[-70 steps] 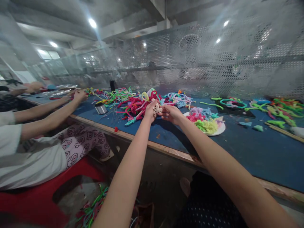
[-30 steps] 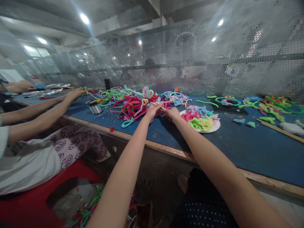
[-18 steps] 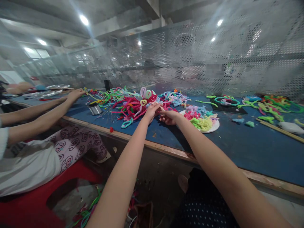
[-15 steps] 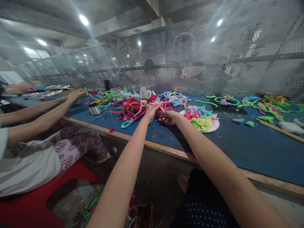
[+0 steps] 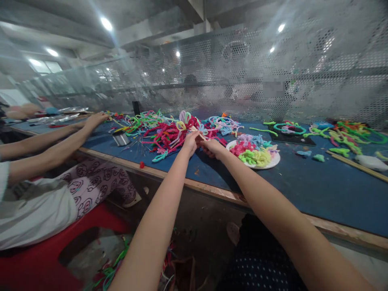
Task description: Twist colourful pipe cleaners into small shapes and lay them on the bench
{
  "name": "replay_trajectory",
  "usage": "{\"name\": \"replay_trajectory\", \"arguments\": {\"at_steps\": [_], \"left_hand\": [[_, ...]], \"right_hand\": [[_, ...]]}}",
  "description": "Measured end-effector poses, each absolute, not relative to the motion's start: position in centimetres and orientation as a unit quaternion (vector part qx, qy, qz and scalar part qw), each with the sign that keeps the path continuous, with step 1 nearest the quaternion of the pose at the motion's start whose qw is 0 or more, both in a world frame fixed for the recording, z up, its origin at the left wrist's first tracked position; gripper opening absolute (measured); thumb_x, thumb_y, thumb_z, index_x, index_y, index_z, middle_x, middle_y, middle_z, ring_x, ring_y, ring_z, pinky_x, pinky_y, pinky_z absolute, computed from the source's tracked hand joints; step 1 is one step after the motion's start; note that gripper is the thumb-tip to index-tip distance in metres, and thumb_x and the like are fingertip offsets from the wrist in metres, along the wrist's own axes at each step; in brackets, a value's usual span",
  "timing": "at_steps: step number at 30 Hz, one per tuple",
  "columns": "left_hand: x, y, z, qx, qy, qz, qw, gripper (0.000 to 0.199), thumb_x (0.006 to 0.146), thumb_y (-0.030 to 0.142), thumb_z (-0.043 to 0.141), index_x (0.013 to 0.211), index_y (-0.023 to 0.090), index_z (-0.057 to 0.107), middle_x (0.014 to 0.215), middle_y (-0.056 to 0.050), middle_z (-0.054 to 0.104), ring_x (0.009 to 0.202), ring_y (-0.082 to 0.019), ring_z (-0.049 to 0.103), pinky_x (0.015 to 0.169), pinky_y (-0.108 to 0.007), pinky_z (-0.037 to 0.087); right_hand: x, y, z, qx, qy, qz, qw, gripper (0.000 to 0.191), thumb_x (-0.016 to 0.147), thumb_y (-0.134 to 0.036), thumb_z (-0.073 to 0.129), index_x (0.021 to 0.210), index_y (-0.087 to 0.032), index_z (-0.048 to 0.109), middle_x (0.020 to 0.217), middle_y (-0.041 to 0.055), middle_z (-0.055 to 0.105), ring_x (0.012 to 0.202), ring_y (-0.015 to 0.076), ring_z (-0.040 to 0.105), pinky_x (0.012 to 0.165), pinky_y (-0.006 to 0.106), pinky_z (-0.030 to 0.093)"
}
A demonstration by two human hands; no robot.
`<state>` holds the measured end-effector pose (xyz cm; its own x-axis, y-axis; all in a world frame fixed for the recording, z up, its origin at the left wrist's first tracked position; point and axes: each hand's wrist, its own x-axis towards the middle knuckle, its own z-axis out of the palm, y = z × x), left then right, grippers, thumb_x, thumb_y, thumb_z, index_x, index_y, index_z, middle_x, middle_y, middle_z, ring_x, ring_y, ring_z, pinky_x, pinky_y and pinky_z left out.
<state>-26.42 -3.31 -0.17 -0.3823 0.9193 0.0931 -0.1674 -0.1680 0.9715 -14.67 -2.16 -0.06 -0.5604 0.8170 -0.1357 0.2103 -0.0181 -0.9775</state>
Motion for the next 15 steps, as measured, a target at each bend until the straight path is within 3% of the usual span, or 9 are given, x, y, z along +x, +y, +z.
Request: {"name": "replay_trajectory", "arguments": {"at_steps": [6,9,12,15], "left_hand": [[-26.6,-3.0,-0.7,0.426,0.541,0.625,0.368,0.027,0.093,0.032,0.055,0.112,0.012,0.058,0.105,-0.008,0.062,0.086,-0.017,0.063,0.073,-0.034,0.056],[-26.7,-2.8,-1.1,0.47,0.571,0.593,0.318,0.026,0.092,0.031,0.056,0.111,0.013,0.059,0.106,-0.007,0.062,0.087,-0.017,0.063,0.074,-0.034,0.056],[-26.8,-2.9,-1.4,0.521,0.598,0.558,0.245,0.025,0.093,0.031,0.055,0.111,0.014,0.059,0.108,-0.008,0.062,0.09,-0.018,0.063,0.077,-0.035,0.055],[-26.9,-3.2,-1.4,0.57,0.625,0.512,0.148,0.026,0.092,0.031,0.055,0.113,0.015,0.059,0.112,-0.008,0.061,0.094,-0.019,0.062,0.08,-0.038,0.055]], "right_hand": [[-14.4,-2.2,0.2,-0.447,-0.697,0.439,0.349,0.033,0.092,-0.035,0.056,0.118,-0.016,0.056,0.118,0.0085,0.059,0.099,0.0209,0.06,0.084,0.042,0.052],[-14.0,-2.5,1.4,-0.448,-0.71,0.314,0.443,0.045,0.087,-0.032,0.06,0.128,-0.014,0.048,0.133,0.0137,0.048,0.122,0.0285,0.046,0.1,0.05,0.038],[-14.1,-2.5,3.5,-0.398,-0.739,0.207,0.502,0.051,0.086,-0.023,0.055,0.133,-0.009,0.04,0.14,0.019,0.039,0.133,0.0284,0.03,0.11,0.044,0.022],[-15.5,-2.3,5.5,-0.321,-0.79,0.141,0.502,0.051,0.087,-0.023,0.052,0.135,-0.01,0.041,0.142,0.0176,0.041,0.133,0.0271,0.031,0.11,0.04,0.02]]}}
